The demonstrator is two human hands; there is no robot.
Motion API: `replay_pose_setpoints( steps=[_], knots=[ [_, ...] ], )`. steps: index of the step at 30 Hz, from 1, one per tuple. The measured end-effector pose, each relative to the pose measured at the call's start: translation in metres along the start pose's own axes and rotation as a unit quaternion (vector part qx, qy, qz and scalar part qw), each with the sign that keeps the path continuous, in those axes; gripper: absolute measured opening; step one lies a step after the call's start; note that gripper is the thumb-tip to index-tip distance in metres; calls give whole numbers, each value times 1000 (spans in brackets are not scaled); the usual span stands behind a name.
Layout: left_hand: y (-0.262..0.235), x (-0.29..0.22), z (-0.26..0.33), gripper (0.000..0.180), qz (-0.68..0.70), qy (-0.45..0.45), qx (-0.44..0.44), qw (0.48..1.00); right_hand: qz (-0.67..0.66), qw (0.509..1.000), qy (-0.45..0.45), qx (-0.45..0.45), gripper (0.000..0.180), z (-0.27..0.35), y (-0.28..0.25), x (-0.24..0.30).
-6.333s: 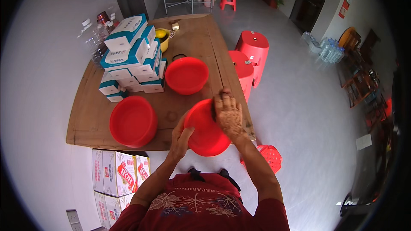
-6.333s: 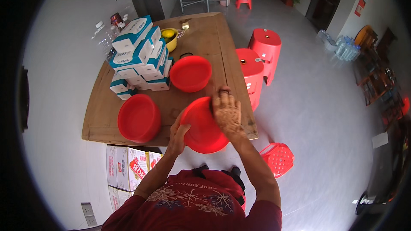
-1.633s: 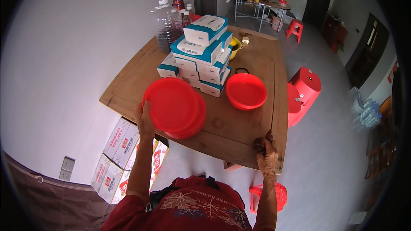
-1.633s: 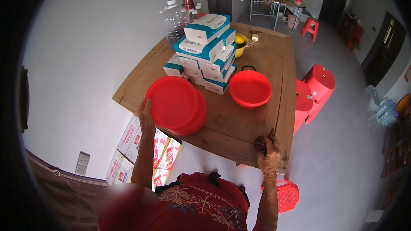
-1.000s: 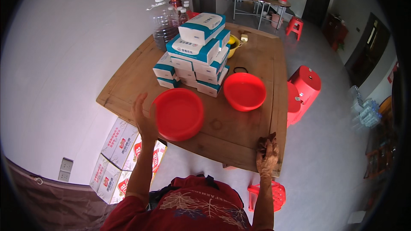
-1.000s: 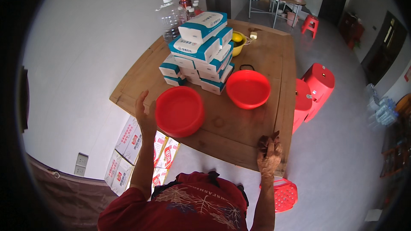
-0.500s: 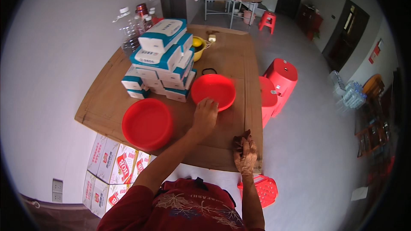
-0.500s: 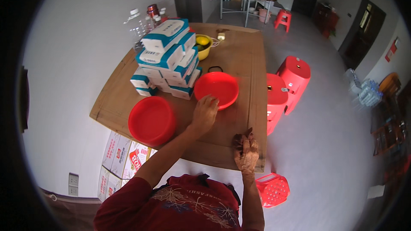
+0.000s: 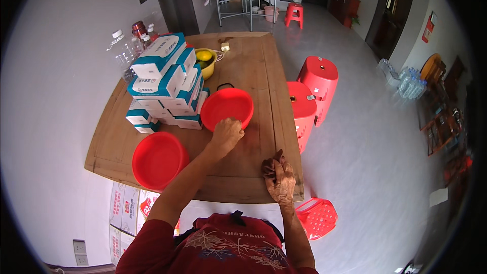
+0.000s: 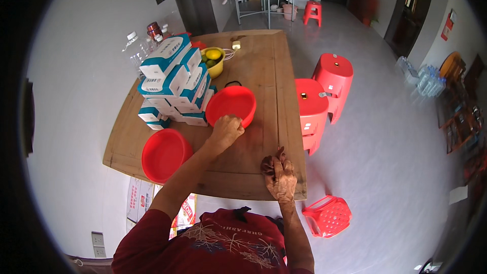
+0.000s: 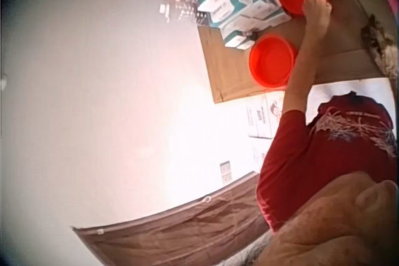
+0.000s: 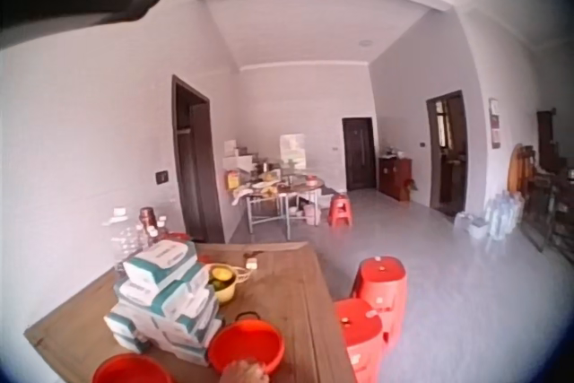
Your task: The person wipes the interior and exterior surfaces of several red plastic bowls using a dark cloth. They handle the bowls one at a time, rotating them to clean all sides, and place them back on the wooden table after each wipe.
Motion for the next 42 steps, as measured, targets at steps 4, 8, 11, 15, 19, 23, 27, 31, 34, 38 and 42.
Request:
replay_pose_setpoints(
  steps=[4,8,11,15,19,23,27,31,34,38,42],
  knots=[
    [1,6,-6,12,14,48,15,999,-22,999,20,13,47,0,-1,0],
    [2,12,-4,11,25,77,-5,997,-26,1000,14,3,49,1,2,-1],
    [-7,8,-6,9,6,24,-27,999,-22,1000,11,-3,51,2,3,-3],
    [-19,9,-10,7,3,-3,-67,998,-23,1000,10,-12,52,2,2,-2],
    [-37,12,-11,9,12,-10,-87,996,-21,999,19,14,53,2,2,-1],
    [-74,-8,-7,14,92,20,-171,981,-26,1000,1,-13,53,3,2,0],
    [-117,-53,20,15,279,12,-170,945,-79,996,38,-19,51,-2,-4,0],
    [-121,-75,63,10,387,-61,-141,909,-191,976,96,-41,44,0,-5,-7],
    [-112,-83,91,6,464,-80,-113,875,-365,917,141,-81,39,1,-12,-14],
    [-86,-78,119,6,527,-131,-64,837,-368,916,88,-132,41,-5,-51,18],
    [-51,-70,141,12,615,-178,-47,767,-118,978,-150,-85,50,4,-67,109]
  ],
)
Point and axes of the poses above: each hand's wrist, its own z-axis away from the middle knuckle, its own y-axis out of the palm, x = y × z, the point moved 4 cm from there along -z, towards the middle knuckle, and after that the axes turned 1 degree about -x, right-handed, at the moved point
